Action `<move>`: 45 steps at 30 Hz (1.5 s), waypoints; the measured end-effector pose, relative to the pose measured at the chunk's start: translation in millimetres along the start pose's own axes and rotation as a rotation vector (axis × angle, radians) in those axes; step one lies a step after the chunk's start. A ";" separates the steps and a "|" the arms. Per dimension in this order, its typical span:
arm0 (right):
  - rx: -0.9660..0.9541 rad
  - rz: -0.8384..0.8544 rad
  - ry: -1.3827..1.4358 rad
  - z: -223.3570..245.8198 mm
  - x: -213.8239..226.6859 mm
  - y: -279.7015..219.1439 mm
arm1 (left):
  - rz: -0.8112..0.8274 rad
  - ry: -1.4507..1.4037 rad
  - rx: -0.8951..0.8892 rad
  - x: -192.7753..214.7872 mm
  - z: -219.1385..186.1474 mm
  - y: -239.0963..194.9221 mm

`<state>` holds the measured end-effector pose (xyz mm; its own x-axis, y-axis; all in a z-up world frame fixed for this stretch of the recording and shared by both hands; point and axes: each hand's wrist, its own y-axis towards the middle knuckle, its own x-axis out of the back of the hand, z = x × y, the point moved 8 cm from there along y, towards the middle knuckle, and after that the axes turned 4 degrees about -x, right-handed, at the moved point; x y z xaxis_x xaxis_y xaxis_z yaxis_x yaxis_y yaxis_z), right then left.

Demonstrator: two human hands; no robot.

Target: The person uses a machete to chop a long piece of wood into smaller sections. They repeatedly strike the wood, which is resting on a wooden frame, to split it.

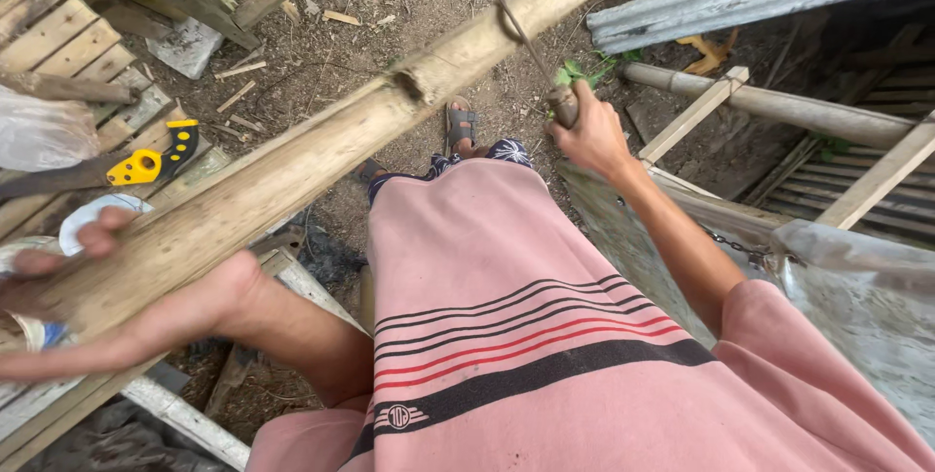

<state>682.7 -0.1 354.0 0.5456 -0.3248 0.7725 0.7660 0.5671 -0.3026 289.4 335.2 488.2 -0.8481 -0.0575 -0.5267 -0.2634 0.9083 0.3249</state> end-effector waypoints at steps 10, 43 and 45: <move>-0.145 0.116 0.077 13.6 -6.3 -2.3 | -0.267 -0.206 0.049 8.6 27.2 2.3; -0.083 -0.073 -0.381 -23.1 -27.6 19.4 | -0.276 -0.168 0.258 12.1 50.1 2.1; -0.104 0.012 -0.338 -31.1 -32.9 33.4 | -0.329 -0.151 0.286 17.4 53.7 -1.1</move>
<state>700.9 6.0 301.1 0.4244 -0.0397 0.9046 0.8006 0.4832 -0.3544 299.6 355.3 436.5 -0.6584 -0.3198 -0.6814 -0.3520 0.9310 -0.0969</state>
